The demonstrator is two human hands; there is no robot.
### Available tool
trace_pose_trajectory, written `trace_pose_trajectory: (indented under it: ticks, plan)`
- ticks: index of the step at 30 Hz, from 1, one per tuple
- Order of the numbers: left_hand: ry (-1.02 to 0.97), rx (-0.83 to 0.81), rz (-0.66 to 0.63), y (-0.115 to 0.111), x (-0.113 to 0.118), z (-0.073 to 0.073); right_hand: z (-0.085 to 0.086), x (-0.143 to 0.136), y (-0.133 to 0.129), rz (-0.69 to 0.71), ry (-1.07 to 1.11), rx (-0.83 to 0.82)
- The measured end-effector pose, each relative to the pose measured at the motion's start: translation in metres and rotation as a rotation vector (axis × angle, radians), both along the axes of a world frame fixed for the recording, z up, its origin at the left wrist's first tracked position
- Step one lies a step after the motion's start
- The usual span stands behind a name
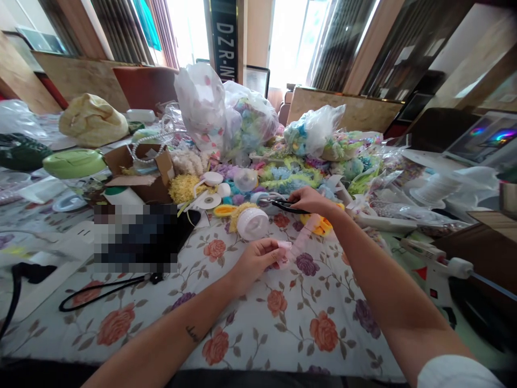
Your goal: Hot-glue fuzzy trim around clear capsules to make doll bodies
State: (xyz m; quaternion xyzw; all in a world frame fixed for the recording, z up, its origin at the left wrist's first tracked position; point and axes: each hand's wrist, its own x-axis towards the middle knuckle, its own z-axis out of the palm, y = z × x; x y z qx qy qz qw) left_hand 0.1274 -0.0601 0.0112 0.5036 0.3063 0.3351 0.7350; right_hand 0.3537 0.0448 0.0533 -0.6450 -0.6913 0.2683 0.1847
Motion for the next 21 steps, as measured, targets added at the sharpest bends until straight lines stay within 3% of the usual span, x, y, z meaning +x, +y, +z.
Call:
trace_pose_trajectory:
  ticks: [7,13,17,21]
  plan:
    - [0.050,-0.048,0.078,-0.001,0.000,0.001,-0.001,0.013,-0.009,0.066,0.611,-0.170]
    - [0.025,-0.037,0.079,0.004,0.001,-0.007,-0.003,-0.002,0.002,0.001,1.014,-0.038]
    - [0.012,-0.032,0.069,0.005,0.001,-0.009,0.003,-0.009,0.009,-0.021,1.207,-0.030]
    - [0.023,-0.031,0.062,0.003,0.001,-0.006,0.011,-0.005,0.005,-0.025,1.274,-0.223]
